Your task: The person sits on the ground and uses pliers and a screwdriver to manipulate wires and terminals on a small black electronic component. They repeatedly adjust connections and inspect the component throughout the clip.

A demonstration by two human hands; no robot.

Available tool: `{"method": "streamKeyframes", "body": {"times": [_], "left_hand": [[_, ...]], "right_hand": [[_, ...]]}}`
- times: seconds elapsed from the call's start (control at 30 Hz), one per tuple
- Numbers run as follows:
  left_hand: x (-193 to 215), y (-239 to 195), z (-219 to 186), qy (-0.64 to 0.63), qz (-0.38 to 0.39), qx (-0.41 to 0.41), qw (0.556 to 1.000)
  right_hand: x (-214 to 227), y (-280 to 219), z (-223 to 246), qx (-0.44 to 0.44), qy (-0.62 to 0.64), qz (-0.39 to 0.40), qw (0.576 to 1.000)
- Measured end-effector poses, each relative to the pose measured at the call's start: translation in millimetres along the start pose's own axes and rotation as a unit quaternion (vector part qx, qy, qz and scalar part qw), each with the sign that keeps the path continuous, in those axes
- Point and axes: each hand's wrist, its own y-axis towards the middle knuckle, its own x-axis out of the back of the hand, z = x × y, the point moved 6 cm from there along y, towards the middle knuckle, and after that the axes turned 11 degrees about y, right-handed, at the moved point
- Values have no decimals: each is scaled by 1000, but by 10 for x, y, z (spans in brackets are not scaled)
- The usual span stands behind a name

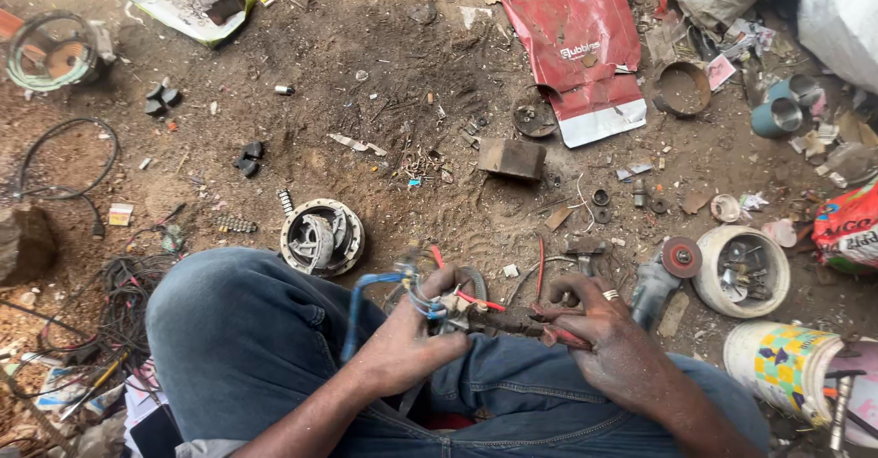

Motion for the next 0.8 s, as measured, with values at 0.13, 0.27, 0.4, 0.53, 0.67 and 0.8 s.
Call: {"method": "streamKeyframes", "body": {"times": [0.13,0.27,0.4,0.53,0.67,0.8], "left_hand": [[-99,8,209,-118,62,100,986],[-184,0,294,-273,100,138,947],[-195,-4,298,-373,103,152,909],[-57,-7,218,-348,124,121,921],[191,-14,129,-296,61,161,940],[1117,35,-95,-207,-46,118,970]], "right_hand": [[-70,-2,0,15,29,62,998],[-149,20,-132,-77,92,135,983],[-180,-25,-159,-66,138,172,973],[-192,-133,-533,-163,180,174,954],[-30,-138,-815,-37,176,128,975],[243,-130,-1198,-144,7,-7,990]]}}
